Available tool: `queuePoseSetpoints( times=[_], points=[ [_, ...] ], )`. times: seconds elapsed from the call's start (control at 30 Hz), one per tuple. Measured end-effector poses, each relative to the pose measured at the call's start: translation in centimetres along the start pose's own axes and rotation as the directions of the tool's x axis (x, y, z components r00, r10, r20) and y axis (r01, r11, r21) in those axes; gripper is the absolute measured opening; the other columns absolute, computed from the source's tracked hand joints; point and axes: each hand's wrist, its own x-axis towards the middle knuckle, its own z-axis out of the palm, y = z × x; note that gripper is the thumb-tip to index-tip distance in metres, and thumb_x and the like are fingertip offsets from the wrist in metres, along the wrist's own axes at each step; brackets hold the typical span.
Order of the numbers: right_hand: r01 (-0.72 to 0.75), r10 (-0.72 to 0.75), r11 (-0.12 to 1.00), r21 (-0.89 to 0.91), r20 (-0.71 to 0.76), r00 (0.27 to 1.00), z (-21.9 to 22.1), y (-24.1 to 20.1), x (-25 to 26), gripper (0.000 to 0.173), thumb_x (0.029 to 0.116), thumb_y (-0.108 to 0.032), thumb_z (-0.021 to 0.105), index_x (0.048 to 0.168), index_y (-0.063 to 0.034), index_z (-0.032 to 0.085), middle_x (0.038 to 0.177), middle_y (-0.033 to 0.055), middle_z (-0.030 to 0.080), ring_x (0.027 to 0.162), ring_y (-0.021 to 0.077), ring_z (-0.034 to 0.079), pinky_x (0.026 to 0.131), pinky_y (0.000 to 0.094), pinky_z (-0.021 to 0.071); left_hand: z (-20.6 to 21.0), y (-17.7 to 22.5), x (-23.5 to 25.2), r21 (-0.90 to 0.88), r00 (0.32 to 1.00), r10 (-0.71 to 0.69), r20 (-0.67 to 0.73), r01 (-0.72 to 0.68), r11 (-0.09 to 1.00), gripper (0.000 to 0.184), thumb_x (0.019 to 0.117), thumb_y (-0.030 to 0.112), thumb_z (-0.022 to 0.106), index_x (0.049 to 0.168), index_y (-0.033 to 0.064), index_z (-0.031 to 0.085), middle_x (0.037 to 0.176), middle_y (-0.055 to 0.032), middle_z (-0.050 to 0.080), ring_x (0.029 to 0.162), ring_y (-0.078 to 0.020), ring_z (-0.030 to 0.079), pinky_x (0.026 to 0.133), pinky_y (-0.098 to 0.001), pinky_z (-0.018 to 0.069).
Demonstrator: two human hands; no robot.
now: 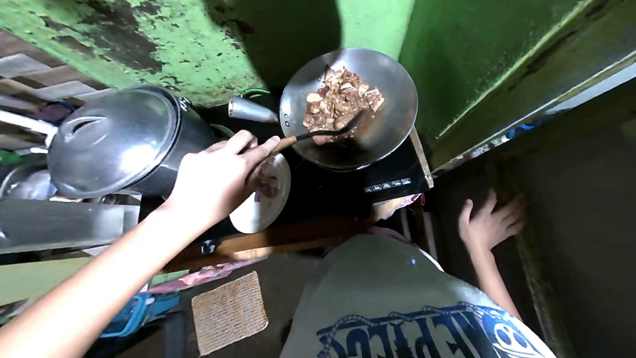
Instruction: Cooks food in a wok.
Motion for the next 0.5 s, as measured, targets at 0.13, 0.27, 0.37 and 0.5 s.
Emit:
queuePoseSetpoints(
  times=[0.13, 0.27, 0.37, 0.5],
  points=[
    [-0.010, 0.010, 1.000, 0.005, 0.012, 1.000, -0.2, 0.0, 0.1, 0.069, 0.1012, -0.052, 0.038, 0.153, -0.0062, 0.045, 0.160, 0.0385, 0.023, 0.147, 0.0596, 0.022, 0.115, 0.0717, 0.0179, 0.5, -0.8, -1.7, -0.149, 0.996, -0.083, -0.019, 0.079, 0.986, 0.041, 0.0972, 0.018, 0.056, 0.136, 0.0143, 0.068, 0.103, -0.0157, 0.067, 0.069, -0.0354, 0.066, 0.053, -0.0581, 0.0484],
    [-0.027, 0.026, 0.999, 0.027, 0.051, 0.998, -0.4, 0.0, 0.3, 0.069, 0.1019, -0.049, 0.041, 0.154, -0.0053, 0.042, 0.160, 0.0384, 0.021, 0.148, 0.0597, 0.020, 0.116, 0.0733, 0.0160, 1.0, -1.3, -3.8, -0.274, 0.979, -0.196, -0.062, 0.172, 0.946, 0.045, 0.0965, 0.033, 0.054, 0.131, 0.0077, 0.070, 0.096, -0.0150, 0.071, 0.076, -0.0300, 0.068, 0.065, -0.0523, 0.0536],
    [-0.037, 0.037, 0.999, 0.016, 0.051, 0.998, -0.3, 0.2, 0.4, 0.069, 0.1016, -0.050, 0.041, 0.155, -0.0060, 0.042, 0.161, 0.0377, 0.021, 0.148, 0.0587, 0.020, 0.116, 0.0721, 0.0164, 0.5, -1.1, -4.9, -0.318, 0.942, -0.334, 0.042, 0.330, 0.889, 0.045, 0.0964, 0.034, 0.056, 0.133, 0.0114, 0.069, 0.102, -0.0185, 0.075, 0.083, -0.0337, 0.072, 0.069, -0.0573, 0.0536],
    [-0.029, 0.028, 0.999, 0.030, 0.026, 0.999, 0.0, 0.5, 0.6, 0.071, 0.1011, -0.053, 0.039, 0.154, -0.0060, 0.043, 0.161, 0.0384, 0.021, 0.148, 0.0592, 0.020, 0.116, 0.0721, 0.0157, -1.0, -0.8, -5.0, -0.484, 0.889, -0.399, 0.224, 0.457, 0.747, 0.036, 0.0971, 0.021, 0.055, 0.130, 0.0148, 0.066, 0.084, -0.0042, 0.068, 0.066, -0.0131, 0.061, 0.059, -0.0358, 0.0492]
  ],
)
